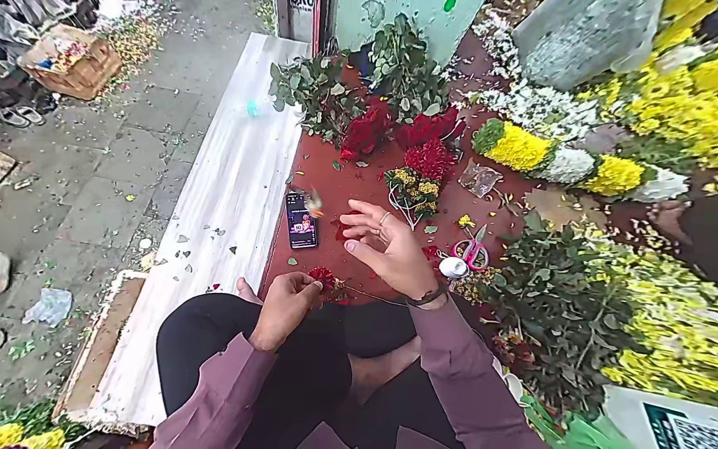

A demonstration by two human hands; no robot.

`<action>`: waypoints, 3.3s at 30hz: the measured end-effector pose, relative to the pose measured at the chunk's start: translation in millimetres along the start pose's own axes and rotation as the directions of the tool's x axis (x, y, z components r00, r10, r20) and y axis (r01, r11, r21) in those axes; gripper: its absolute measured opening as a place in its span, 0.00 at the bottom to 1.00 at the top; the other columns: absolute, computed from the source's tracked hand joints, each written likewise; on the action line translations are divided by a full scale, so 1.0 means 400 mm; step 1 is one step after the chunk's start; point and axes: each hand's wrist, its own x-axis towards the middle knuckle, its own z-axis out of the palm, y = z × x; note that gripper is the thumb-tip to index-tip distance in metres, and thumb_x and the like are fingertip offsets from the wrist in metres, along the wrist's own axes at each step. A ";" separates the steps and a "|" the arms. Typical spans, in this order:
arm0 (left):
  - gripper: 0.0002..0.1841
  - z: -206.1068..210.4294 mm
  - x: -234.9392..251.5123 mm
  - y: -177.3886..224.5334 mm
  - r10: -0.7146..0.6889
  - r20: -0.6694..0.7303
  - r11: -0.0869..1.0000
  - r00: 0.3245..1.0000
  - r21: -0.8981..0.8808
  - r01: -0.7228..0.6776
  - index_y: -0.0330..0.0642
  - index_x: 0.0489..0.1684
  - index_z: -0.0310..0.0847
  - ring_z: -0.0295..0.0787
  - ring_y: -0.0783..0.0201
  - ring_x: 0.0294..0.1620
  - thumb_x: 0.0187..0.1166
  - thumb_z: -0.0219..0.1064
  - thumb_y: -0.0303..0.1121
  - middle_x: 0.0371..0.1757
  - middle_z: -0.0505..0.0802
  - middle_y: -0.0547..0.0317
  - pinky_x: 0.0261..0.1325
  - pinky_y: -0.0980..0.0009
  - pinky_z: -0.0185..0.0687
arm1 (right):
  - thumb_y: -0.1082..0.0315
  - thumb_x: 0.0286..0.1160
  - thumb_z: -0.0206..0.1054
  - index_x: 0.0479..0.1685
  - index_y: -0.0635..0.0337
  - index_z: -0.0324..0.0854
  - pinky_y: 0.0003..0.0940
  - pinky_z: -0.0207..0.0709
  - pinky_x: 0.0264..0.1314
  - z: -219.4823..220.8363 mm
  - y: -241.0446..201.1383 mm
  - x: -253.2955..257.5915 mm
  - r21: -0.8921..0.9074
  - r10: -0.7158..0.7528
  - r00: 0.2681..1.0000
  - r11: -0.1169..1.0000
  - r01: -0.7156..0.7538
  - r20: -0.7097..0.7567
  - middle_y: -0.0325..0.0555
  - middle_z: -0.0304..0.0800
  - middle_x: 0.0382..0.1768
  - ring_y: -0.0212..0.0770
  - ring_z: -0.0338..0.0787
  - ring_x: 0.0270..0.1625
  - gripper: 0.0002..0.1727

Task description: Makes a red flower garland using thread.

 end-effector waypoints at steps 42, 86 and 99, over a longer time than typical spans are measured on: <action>0.09 -0.079 0.039 0.038 0.073 0.159 0.745 0.985 0.648 -0.160 0.56 0.30 0.90 0.87 0.73 0.28 0.74 0.70 0.46 0.26 0.91 0.74 0.36 0.61 0.85 | 0.61 0.65 0.76 0.36 0.50 0.90 0.63 0.84 0.47 0.121 0.529 0.136 -0.611 0.423 0.896 0.675 -0.413 -0.138 0.46 0.91 0.42 0.52 0.91 0.49 0.06; 0.21 -0.030 0.022 0.047 -0.036 -0.012 0.924 0.999 -0.380 0.029 0.29 0.56 0.72 0.91 0.57 0.33 0.67 0.74 0.18 0.38 0.91 0.46 0.39 0.62 0.92 | 0.81 0.62 0.73 0.45 0.69 0.90 0.39 0.92 0.51 0.159 0.143 -0.119 0.483 0.048 0.992 0.870 -0.101 0.121 0.53 0.93 0.52 0.43 0.94 0.48 0.11; 0.30 -0.027 0.022 0.040 0.059 -0.087 0.989 0.994 -0.130 -0.070 0.33 0.58 0.73 0.91 0.58 0.33 0.54 0.83 0.22 0.37 0.92 0.50 0.36 0.64 0.90 | 0.75 0.69 0.77 0.46 0.69 0.88 0.33 0.89 0.34 0.185 0.150 -0.124 0.505 0.088 0.994 0.856 -0.109 0.065 0.51 0.93 0.45 0.39 0.91 0.34 0.09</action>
